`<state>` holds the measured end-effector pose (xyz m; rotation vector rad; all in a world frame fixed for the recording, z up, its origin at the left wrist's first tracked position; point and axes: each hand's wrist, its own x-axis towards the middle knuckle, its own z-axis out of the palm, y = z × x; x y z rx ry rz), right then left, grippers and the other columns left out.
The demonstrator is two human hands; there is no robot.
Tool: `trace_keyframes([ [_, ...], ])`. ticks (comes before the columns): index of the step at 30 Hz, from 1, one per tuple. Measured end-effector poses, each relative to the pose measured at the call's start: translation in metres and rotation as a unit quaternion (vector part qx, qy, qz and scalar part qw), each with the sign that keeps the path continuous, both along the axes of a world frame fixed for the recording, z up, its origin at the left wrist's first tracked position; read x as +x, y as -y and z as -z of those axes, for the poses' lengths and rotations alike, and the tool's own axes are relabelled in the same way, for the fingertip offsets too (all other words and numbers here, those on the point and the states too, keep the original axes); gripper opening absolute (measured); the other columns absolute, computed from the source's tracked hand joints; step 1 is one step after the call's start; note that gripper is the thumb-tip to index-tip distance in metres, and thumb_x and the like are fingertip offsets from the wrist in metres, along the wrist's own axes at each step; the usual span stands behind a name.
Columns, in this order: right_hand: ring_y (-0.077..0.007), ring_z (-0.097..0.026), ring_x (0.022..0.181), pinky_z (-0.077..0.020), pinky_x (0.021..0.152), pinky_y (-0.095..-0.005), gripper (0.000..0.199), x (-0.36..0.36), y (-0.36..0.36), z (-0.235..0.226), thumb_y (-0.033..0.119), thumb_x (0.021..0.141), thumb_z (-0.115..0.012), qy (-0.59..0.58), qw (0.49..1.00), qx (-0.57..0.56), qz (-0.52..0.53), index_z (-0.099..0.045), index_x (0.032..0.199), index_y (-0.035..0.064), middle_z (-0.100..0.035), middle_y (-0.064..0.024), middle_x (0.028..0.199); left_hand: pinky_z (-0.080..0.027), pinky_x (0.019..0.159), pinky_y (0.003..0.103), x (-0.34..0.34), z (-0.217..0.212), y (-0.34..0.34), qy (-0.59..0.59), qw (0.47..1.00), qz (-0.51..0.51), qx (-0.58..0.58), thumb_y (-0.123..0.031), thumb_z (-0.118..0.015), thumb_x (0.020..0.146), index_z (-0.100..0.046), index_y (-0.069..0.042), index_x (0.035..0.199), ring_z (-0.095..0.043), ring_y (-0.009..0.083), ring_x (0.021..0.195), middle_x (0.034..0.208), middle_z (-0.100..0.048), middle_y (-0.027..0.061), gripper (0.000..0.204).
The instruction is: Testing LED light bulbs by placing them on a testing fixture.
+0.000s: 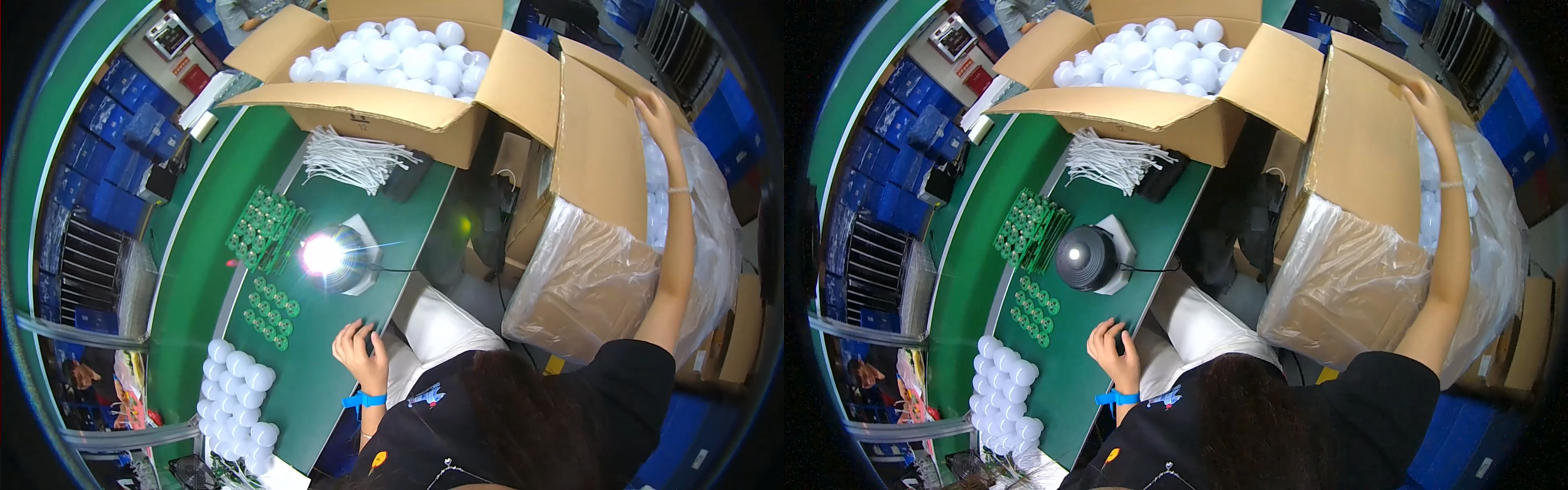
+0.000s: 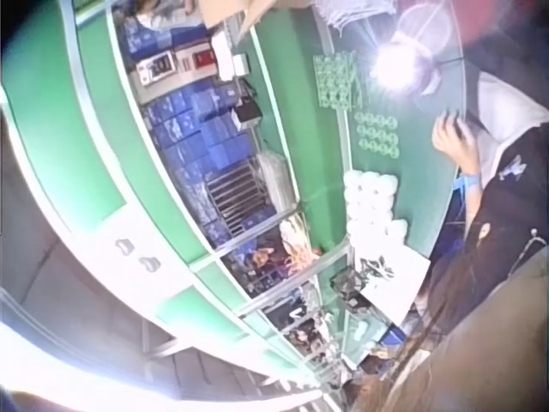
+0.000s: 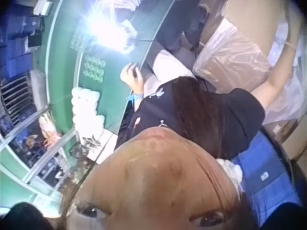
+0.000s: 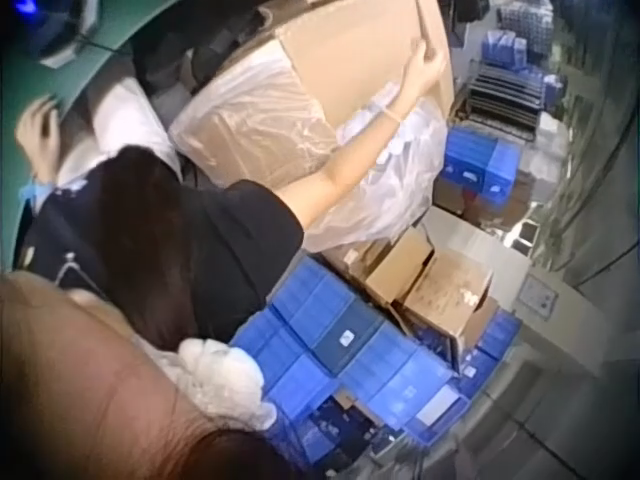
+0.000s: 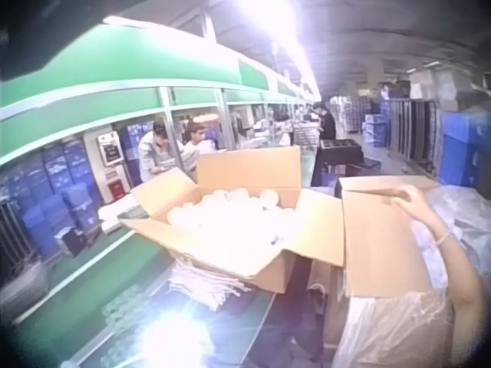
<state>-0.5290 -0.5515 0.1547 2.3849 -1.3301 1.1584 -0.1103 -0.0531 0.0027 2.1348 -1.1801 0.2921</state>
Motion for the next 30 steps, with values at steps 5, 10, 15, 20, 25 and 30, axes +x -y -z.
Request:
trace_keyframes([
  [5,-0.025,-0.059,0.054,-0.0479,0.048,-0.0365,0.036,-0.15,-0.013,0.088,0.033,0.081,-0.059,-0.021,0.896,0.354,0.265,-0.06,0.099,0.0017,-0.063,-0.0155,0.08,-0.03,0.094,0.043,-0.002,0.001,0.004,0.019,0.999,0.002,0.026,-0.009,-0.061,0.073,-0.061,-0.009,0.092,-0.047,0.0287,0.106,0.107,-0.056,0.0079,0.018],
  [10,-0.0268,-0.062,0.061,-0.0498,0.05,-0.0401,0.043,-0.189,-0.025,0.137,0.031,0.077,-0.064,-0.163,0.78,0.523,0.302,-0.059,0.103,-0.0021,-0.064,-0.017,0.088,-0.03,0.093,0.043,-0.003,0.0,0.009,0.038,0.998,-0.002,0.046,-0.009,-0.061,0.074,-0.06,-0.007,0.094,-0.047,0.0292,0.105,0.109,-0.055,0.0089,0.02],
  [15,-0.03,-0.064,0.069,-0.0512,0.06,-0.0434,0.054,-0.187,-0.027,0.16,0.031,0.066,-0.073,-0.282,0.667,0.641,0.254,-0.059,0.099,-0.0093,-0.062,-0.0218,0.098,-0.03,0.093,0.043,-0.005,0.002,0.012,0.064,0.996,-0.032,0.058,-0.01,-0.06,0.075,-0.059,-0.006,0.098,-0.047,0.0297,0.105,0.111,-0.054,0.0099,0.023],
  [20,-0.0349,-0.06,0.094,-0.0487,0.075,-0.0454,0.059,-0.178,-0.023,0.196,0.036,0.072,-0.068,-0.462,0.735,0.454,0.2,-0.055,0.113,-0.0046,-0.057,-0.0213,0.114,-0.031,0.093,0.042,-0.009,0.006,0.015,0.104,0.991,-0.048,0.065,-0.009,-0.059,0.076,-0.058,-0.006,0.098,-0.047,0.0295,0.105,0.111,-0.055,0.0099,0.022],
  [25,-0.0358,-0.056,0.099,-0.0449,0.081,-0.0454,0.06,-0.168,-0.021,0.208,0.038,0.074,-0.064,-0.354,0.766,0.486,0.23,-0.051,0.117,-0.0024,-0.053,-0.0213,0.118,-0.031,0.092,0.042,-0.01,0.005,0.017,0.126,0.989,-0.036,0.073,-0.009,-0.058,0.077,-0.058,-0.006,0.096,-0.049,0.029,0.103,0.109,-0.056,0.0099,0.019],
  [30,-0.0368,-0.051,0.105,-0.041,0.086,-0.0454,0.061,-0.161,-0.022,0.21,0.039,0.077,-0.06,-0.293,0.79,0.486,0.233,-0.047,0.122,-0.0002,-0.05,-0.0213,0.122,-0.033,0.089,0.041,-0.015,0.007,0.021,0.163,0.982,-0.045,0.089,-0.008,-0.057,0.078,-0.059,-0.006,0.093,-0.051,0.0283,0.098,0.105,-0.057,0.0091,0.015],
])
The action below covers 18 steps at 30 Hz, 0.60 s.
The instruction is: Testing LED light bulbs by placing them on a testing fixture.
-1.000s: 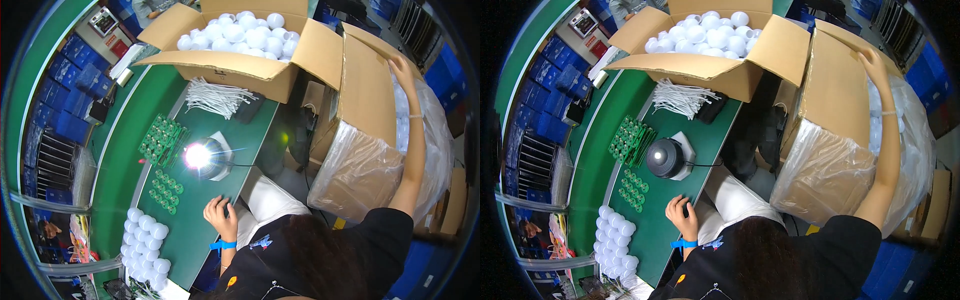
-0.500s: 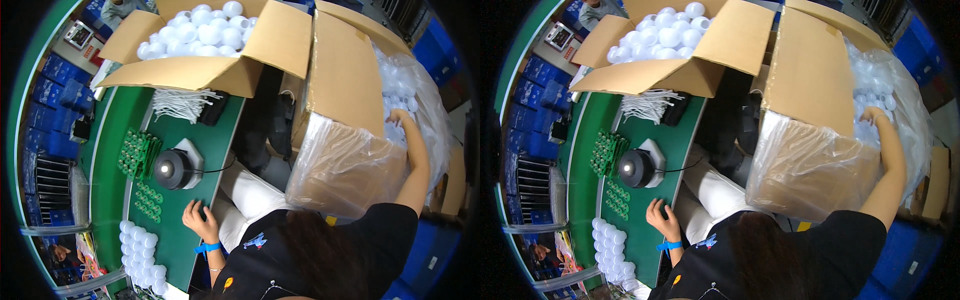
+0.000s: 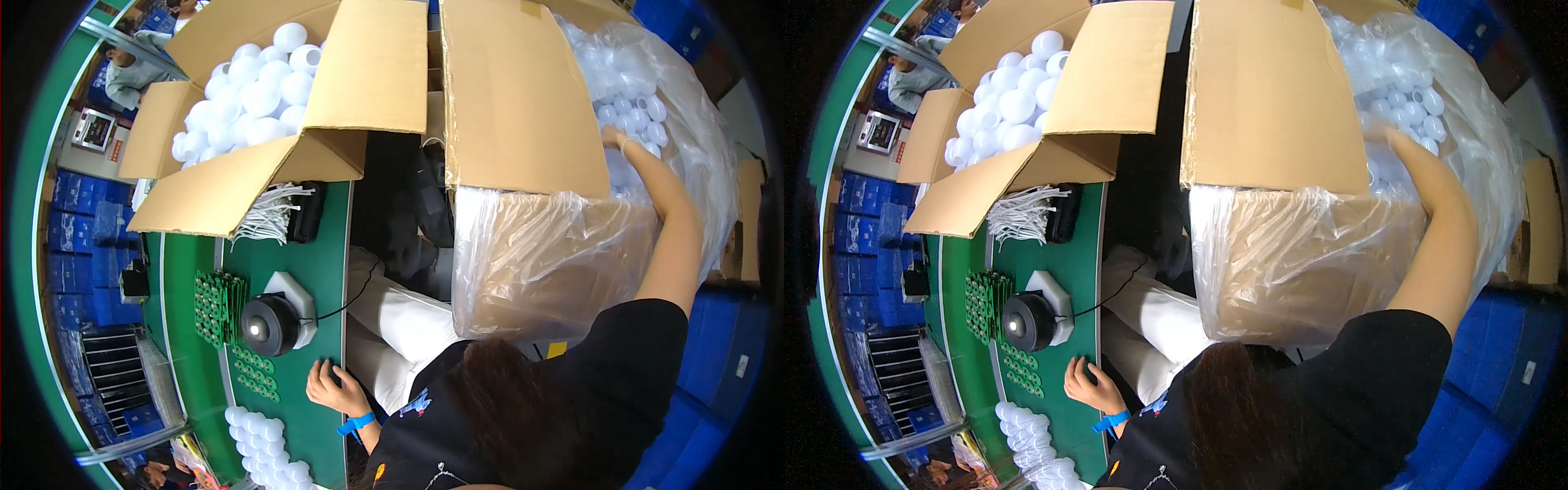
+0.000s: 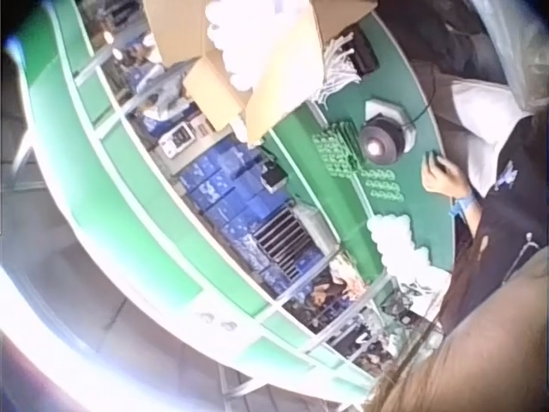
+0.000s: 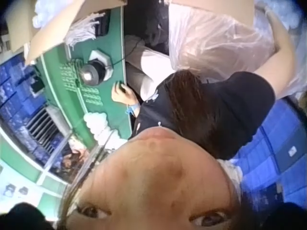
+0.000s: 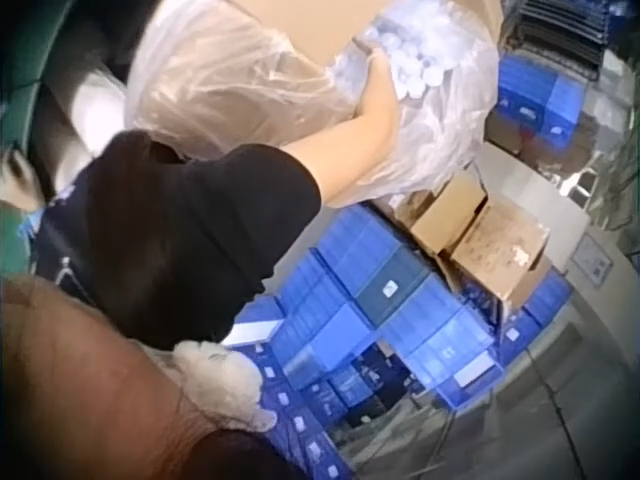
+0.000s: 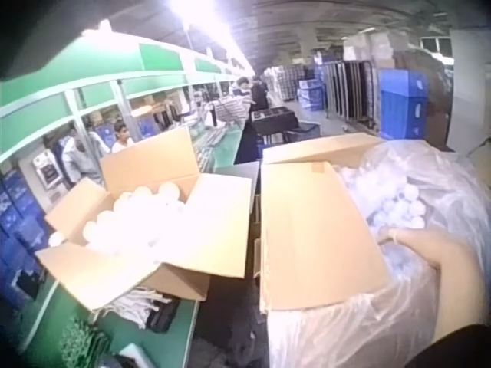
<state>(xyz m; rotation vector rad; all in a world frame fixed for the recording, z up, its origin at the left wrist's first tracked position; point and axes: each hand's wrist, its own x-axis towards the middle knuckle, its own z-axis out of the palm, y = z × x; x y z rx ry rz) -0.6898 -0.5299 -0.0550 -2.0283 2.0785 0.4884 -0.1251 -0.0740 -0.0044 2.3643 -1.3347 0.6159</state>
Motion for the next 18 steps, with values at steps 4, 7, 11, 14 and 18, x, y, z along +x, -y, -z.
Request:
trace_keyframes([
  [4,-0.0375,-0.048,0.11,-0.0379,0.09,-0.0454,0.062,0.004,0.002,0.007,0.04,0.079,-0.056,0.031,0.999,-0.02,0.006,-0.044,0.126,0.0016,-0.047,-0.0213,0.125,-0.033,0.089,0.041,-0.001,0.0,0.002,0.002,1.0,0.004,-0.012,-0.008,-0.057,0.078,-0.06,-0.006,0.092,-0.051,0.0277,0.098,0.104,-0.058,0.0087,0.014],
  [7,-0.0381,-0.045,0.113,-0.0355,0.094,-0.0454,0.063,0.01,0.004,0.01,0.041,0.08,-0.054,0.052,0.998,-0.029,0.012,-0.042,0.128,0.0029,-0.044,-0.0212,0.128,-0.033,0.089,0.04,-0.002,-0.001,0.002,0.012,1.0,-0.003,-0.001,-0.008,-0.057,0.077,-0.06,-0.006,0.091,-0.051,0.0262,0.098,0.104,-0.058,0.0079,0.014],
  [11,-0.0388,-0.042,0.118,-0.0324,0.098,-0.0453,0.064,0.018,0.004,0.002,0.042,0.082,-0.051,0.084,0.995,-0.048,0.027,-0.038,0.132,0.0047,-0.042,-0.0212,0.131,-0.032,0.09,0.04,-0.002,0.0,0.002,0.019,1.0,-0.014,-0.009,-0.008,-0.058,0.077,-0.061,-0.006,0.09,-0.052,0.0259,0.098,0.104,-0.058,0.0078,0.014],
  [14,-0.0398,-0.041,0.118,-0.032,0.098,-0.0465,0.058,0.021,0.001,-0.005,0.037,0.084,-0.047,0.063,0.992,-0.038,-0.098,-0.038,0.133,0.0063,-0.04,-0.0222,0.133,-0.032,0.091,0.041,-0.001,0.001,0.002,0.016,1.0,-0.022,-0.004,-0.008,-0.06,0.076,-0.061,-0.007,0.089,-0.053,0.025,0.099,0.104,-0.059,0.007,0.013],
  [18,-0.0381,-0.045,0.112,-0.0382,0.091,-0.046,0.045,0.011,0.001,0.003,0.029,0.085,-0.045,0.063,0.988,-0.088,-0.109,-0.047,0.124,0.0079,-0.045,-0.0219,0.127,-0.032,0.092,0.04,0.001,0.001,0.001,0.029,0.999,-0.031,-0.011,-0.009,-0.061,0.076,-0.062,-0.009,0.087,-0.054,0.0226,0.098,0.102,-0.059,0.0052,0.011],
])
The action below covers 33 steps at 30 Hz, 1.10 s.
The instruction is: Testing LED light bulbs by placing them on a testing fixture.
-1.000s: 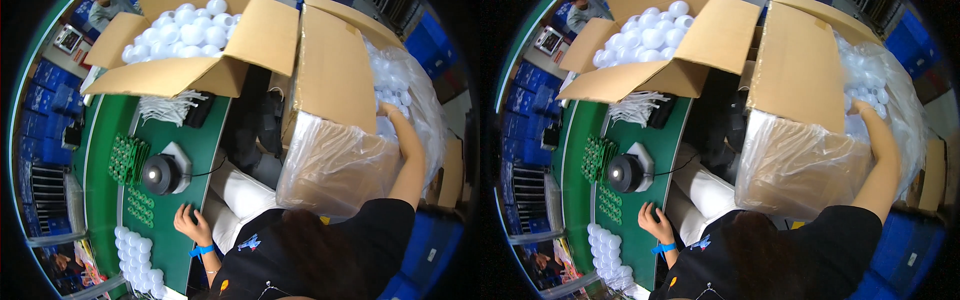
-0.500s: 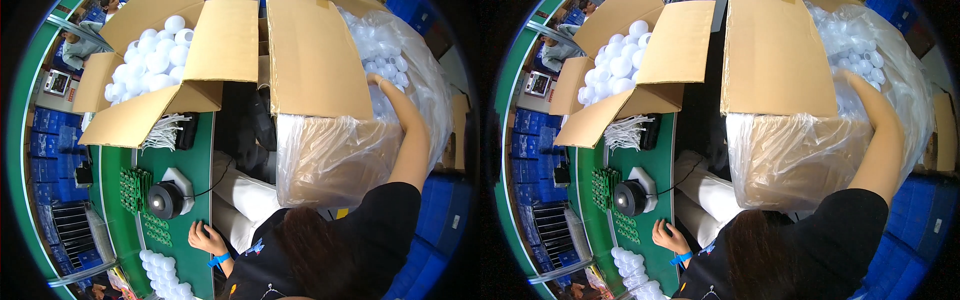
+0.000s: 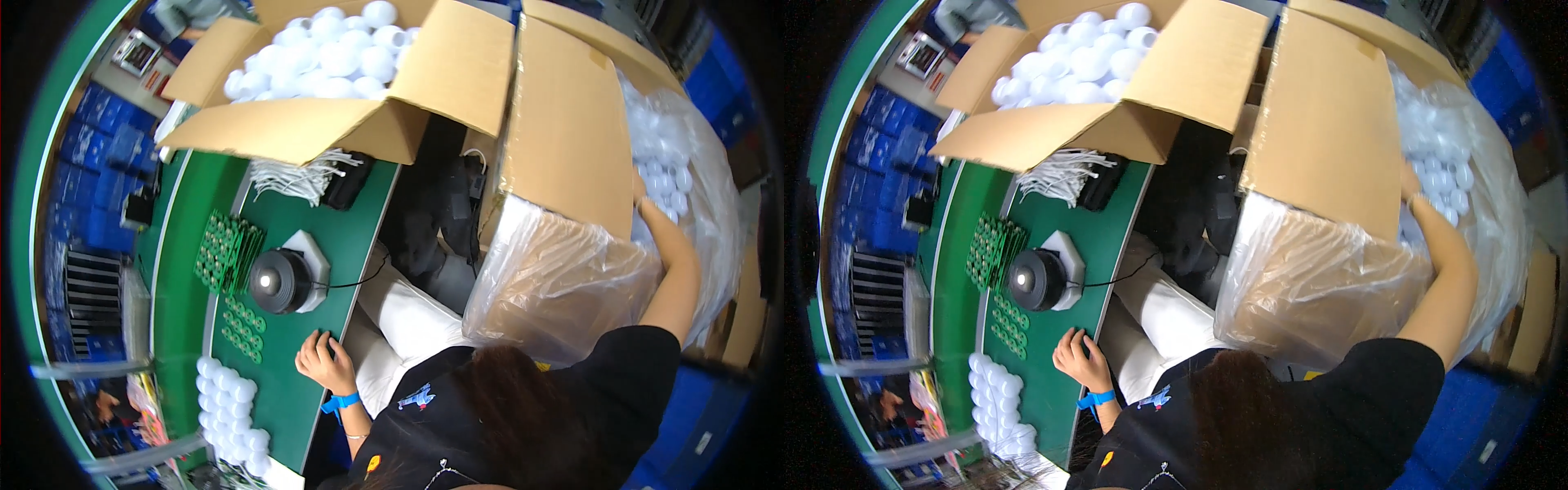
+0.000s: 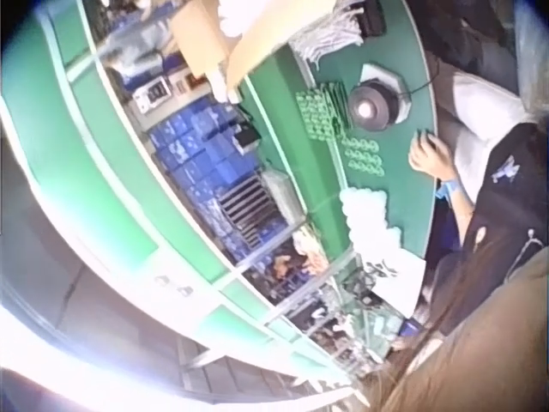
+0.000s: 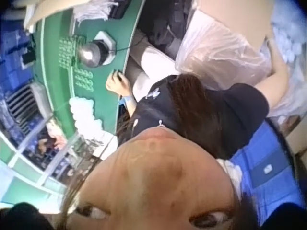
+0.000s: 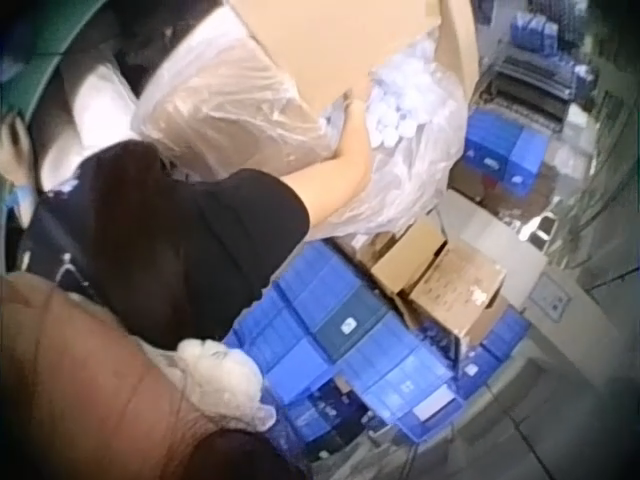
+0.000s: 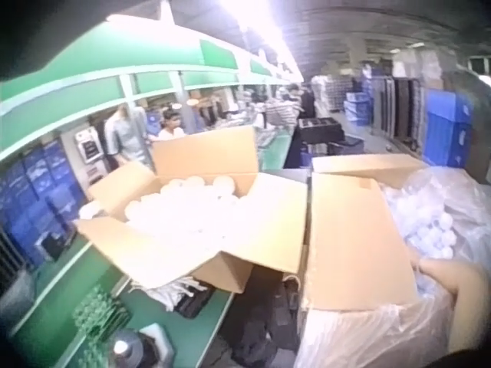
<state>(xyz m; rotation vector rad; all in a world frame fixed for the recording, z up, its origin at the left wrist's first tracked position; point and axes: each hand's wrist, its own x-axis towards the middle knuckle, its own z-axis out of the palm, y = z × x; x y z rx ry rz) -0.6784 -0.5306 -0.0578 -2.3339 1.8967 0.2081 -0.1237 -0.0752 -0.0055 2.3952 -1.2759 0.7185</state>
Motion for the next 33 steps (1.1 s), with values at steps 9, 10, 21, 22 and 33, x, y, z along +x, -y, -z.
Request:
trace_keyframes([
  [9,-0.0325,-0.059,0.093,-0.0466,0.078,-0.0422,0.036,-0.039,0.016,0.031,0.025,0.083,-0.052,0.097,0.994,0.05,0.009,-0.057,0.112,0.0047,-0.061,-0.0179,0.105,-0.032,0.092,0.04,0.005,0.002,-0.004,-0.027,0.999,-0.017,-0.017,-0.011,-0.062,0.074,-0.06,-0.012,0.086,-0.054,0.0208,0.096,0.1,-0.059,0.0026,0.013],
  [10,-0.0321,-0.059,0.093,-0.0467,0.078,-0.042,0.036,-0.039,0.013,0.027,0.025,0.082,-0.052,0.086,0.994,0.06,0.022,-0.057,0.112,0.0047,-0.061,-0.0176,0.105,-0.032,0.093,0.041,0.006,0.002,-0.005,-0.024,0.999,-0.012,-0.019,-0.012,-0.063,0.074,-0.06,-0.013,0.087,-0.054,0.0204,0.096,0.099,-0.059,0.0022,0.013],
  [21,-0.0284,-0.058,0.094,-0.0474,0.078,-0.0392,0.038,-0.022,-0.023,-0.036,0.021,0.081,-0.054,0.009,0.986,0.148,0.073,-0.055,0.115,0.0047,-0.061,-0.0142,0.107,-0.032,0.092,0.04,0.009,0.002,-0.012,-0.067,0.996,-0.003,-0.052,-0.01,-0.063,0.073,-0.06,-0.012,0.086,-0.054,0.02,0.094,0.097,-0.059,0.002,0.014],
  [22,-0.028,-0.058,0.094,-0.0475,0.078,-0.0389,0.038,-0.023,-0.024,-0.041,0.021,0.081,-0.054,0.004,0.985,0.156,0.076,-0.055,0.115,0.0047,-0.061,-0.0139,0.107,-0.032,0.092,0.04,0.009,0.003,-0.012,-0.066,0.996,-0.003,-0.056,-0.01,-0.063,0.073,-0.06,-0.012,0.086,-0.055,0.0196,0.094,0.096,-0.059,0.0017,0.014],
  [33,-0.0243,-0.057,0.095,-0.0482,0.077,-0.0361,0.04,-0.013,-0.044,-0.091,0.017,0.08,-0.056,0.035,0.957,0.249,0.147,-0.054,0.118,0.0047,-0.06,-0.0105,0.108,-0.033,0.091,0.039,0.015,0.01,-0.02,-0.073,0.994,0.018,-0.081,-0.016,-0.064,0.073,-0.061,-0.015,0.087,-0.054,0.0164,0.095,0.099,-0.058,-0.0003,0.014],
])
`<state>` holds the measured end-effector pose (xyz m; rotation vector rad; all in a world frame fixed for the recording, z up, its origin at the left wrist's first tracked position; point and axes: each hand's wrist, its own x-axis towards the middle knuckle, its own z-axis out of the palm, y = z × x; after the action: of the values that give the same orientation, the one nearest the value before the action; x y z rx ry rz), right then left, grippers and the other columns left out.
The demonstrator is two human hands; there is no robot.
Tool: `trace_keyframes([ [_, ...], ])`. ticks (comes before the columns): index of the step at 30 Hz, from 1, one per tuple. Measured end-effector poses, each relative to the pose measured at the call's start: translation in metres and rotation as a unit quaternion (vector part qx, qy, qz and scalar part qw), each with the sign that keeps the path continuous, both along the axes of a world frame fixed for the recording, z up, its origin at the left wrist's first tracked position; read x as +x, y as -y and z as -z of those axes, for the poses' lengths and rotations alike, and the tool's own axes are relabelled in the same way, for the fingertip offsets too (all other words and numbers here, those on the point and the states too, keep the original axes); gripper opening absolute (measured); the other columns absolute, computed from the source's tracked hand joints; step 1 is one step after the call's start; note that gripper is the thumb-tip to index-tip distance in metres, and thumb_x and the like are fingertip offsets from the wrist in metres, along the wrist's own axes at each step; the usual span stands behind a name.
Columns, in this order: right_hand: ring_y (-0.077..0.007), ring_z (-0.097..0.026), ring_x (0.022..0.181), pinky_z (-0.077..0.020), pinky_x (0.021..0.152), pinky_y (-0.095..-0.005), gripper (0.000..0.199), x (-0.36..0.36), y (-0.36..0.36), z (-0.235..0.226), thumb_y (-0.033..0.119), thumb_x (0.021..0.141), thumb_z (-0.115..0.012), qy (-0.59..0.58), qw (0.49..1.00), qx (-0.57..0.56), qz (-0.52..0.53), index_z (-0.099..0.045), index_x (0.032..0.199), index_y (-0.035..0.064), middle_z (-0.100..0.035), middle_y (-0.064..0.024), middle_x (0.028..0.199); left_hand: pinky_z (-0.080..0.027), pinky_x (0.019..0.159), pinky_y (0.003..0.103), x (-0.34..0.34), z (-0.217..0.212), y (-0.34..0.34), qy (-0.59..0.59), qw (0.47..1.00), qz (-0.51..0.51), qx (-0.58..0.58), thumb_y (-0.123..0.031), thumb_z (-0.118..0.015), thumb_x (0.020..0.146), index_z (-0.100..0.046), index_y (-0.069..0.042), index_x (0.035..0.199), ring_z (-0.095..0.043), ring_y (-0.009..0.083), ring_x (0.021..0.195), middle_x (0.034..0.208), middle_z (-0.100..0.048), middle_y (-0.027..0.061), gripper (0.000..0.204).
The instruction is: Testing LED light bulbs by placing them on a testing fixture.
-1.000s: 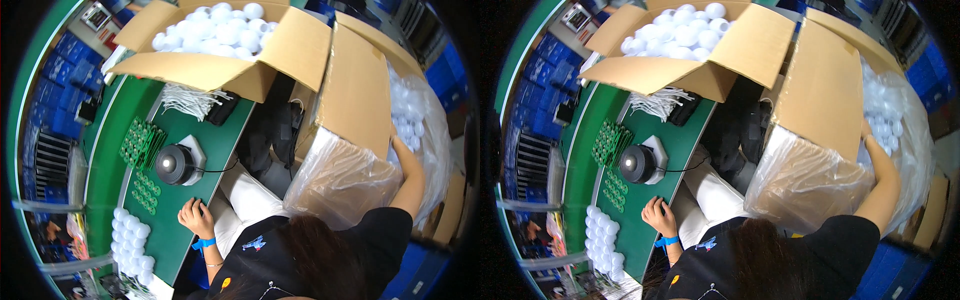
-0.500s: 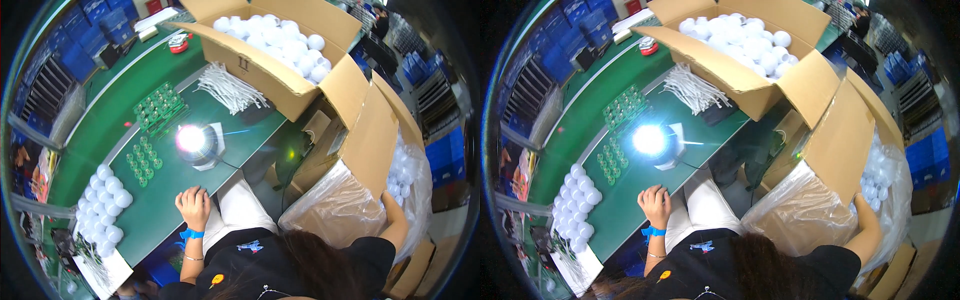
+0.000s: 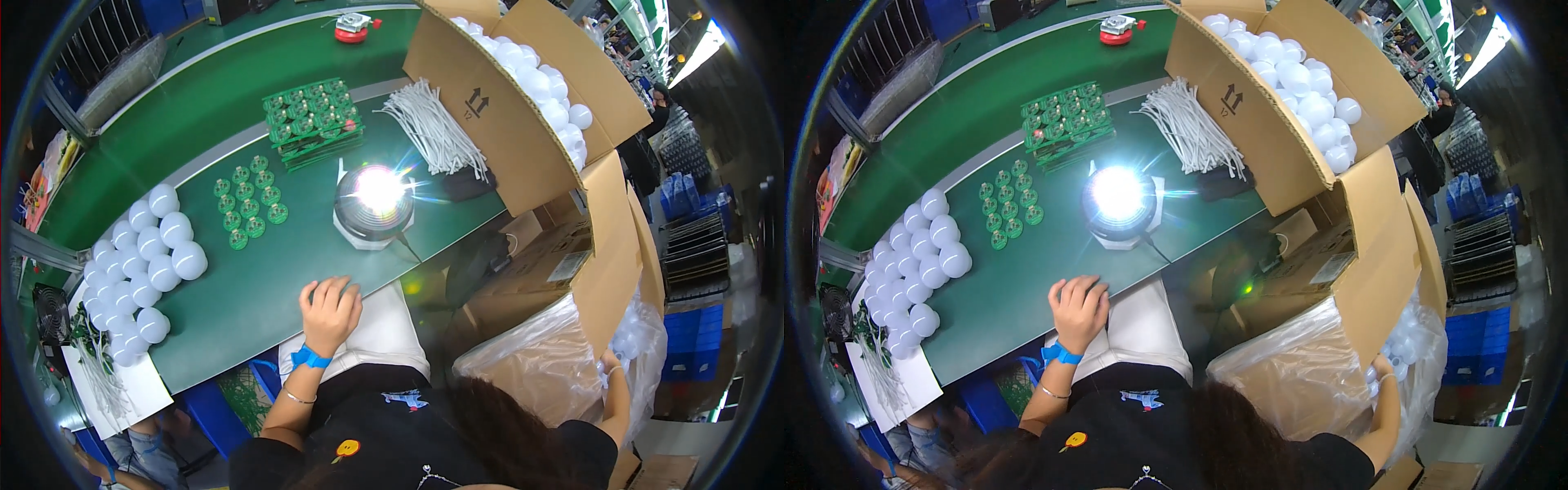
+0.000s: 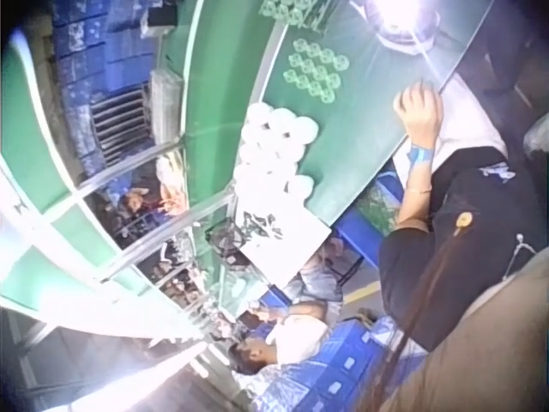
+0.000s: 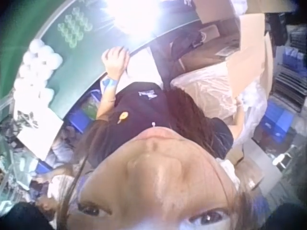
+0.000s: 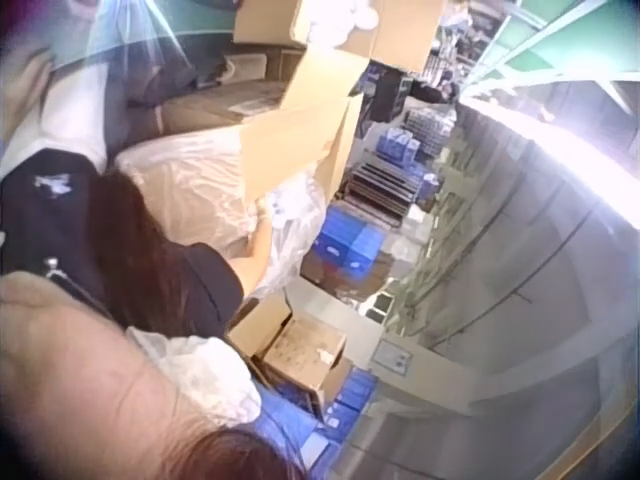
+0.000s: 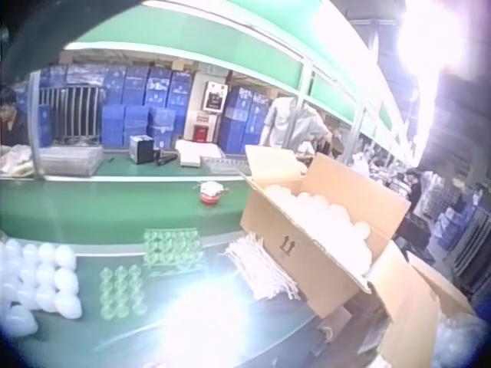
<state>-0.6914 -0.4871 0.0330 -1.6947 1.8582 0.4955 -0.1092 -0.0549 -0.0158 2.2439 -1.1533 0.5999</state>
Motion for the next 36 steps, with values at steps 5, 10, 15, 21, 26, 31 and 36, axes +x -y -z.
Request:
trace_keyframes([
  [5,-0.0236,-0.052,0.104,-0.0433,0.086,-0.0362,0.045,-0.001,-0.017,-0.045,0.018,0.081,-0.055,0.34,0.908,-0.183,0.162,-0.049,0.124,0.0054,-0.054,-0.0097,0.118,-0.034,0.09,0.038,0.001,0.0,-0.003,-0.015,1.0,0.016,-0.01,-0.017,-0.064,0.073,-0.061,-0.015,0.087,-0.054,0.0159,0.096,0.1,-0.058,0.0,0.015],
  [10,-0.0233,-0.05,0.107,-0.045,0.083,-0.0346,0.051,0.096,-0.087,-0.12,0.021,0.085,-0.052,0.658,0.639,-0.344,0.2,-0.038,0.133,0.0096,-0.044,-0.0107,0.129,-0.035,0.088,0.039,0.005,-0.003,-0.01,-0.087,0.99,0.096,-0.062,-0.016,-0.066,0.071,-0.061,-0.012,0.088,-0.053,0.0193,0.097,0.1,-0.058,0.0027,0.018],
  [15,-0.0253,-0.051,0.107,-0.0499,0.08,-0.0351,0.056,0.307,-0.212,-0.078,0.018,0.083,-0.054,0.549,0.665,-0.464,-0.202,-0.033,0.134,0.0102,-0.04,-0.0161,0.129,-0.037,0.093,0.04,-0.028,-0.022,0.008,-0.43,0.83,0.267,-0.233,-0.013,-0.07,0.071,-0.058,-0.007,0.104,-0.051,0.0275,0.105,0.11,-0.055,0.0098,0.035],
  [21,-0.0232,-0.051,0.103,-0.0397,0.091,-0.0358,0.058,0.496,-0.311,0.01,0.01,0.077,-0.065,0.827,0.545,0.068,-0.124,-0.038,0.128,0.0019,-0.05,-0.0152,0.116,-0.031,0.102,0.038,-0.046,-0.033,0.011,-0.545,0.719,0.237,-0.361,-0.019,-0.078,0.066,-0.02,0.001,0.136,-0.035,0.0273,0.125,0.134,-0.031,0.0182,0.093],
  [26,-0.024,-0.055,0.1,-0.0454,0.086,-0.0371,0.055,0.55,-0.35,0.003,0.002,0.081,-0.058,0.834,0.498,0.134,-0.194,-0.033,0.131,0.0018,-0.05,-0.0171,0.115,-0.037,0.096,0.035,-0.011,-0.023,-0.032,-0.513,0.742,0.16,-0.4,-0.023,-0.078,0.067,-0.022,-0.001,0.134,-0.041,0.0229,0.117,0.128,-0.038,0.015,0.09],
  [31,-0.0234,-0.061,0.074,-0.0506,0.071,-0.0349,0.061,0.556,-0.364,0.009,0.005,0.082,-0.06,0.825,0.489,0.266,-0.095,-0.027,0.132,0.0025,-0.053,-0.0189,0.109,-0.04,0.091,0.032,0.005,-0.02,-0.077,-0.567,0.7,0.172,-0.398,-0.026,-0.069,0.072,-0.031,0.0,0.131,-0.047,0.0198,0.109,0.126,-0.043,0.0132,0.074],
  [36,-0.019,-0.056,0.055,-0.0504,0.057,-0.0326,0.068,0.536,-0.362,0.024,0.019,0.078,-0.065,0.733,0.497,0.464,0.002,-0.026,0.133,0.007,-0.055,-0.0143,0.101,-0.042,0.089,0.029,0.002,-0.017,-0.095,-0.697,0.562,0.226,-0.383,-0.037,-0.065,0.074,-0.03,-0.001,0.13,-0.051,0.0176,0.104,0.127,-0.041,0.0135,0.076],
])
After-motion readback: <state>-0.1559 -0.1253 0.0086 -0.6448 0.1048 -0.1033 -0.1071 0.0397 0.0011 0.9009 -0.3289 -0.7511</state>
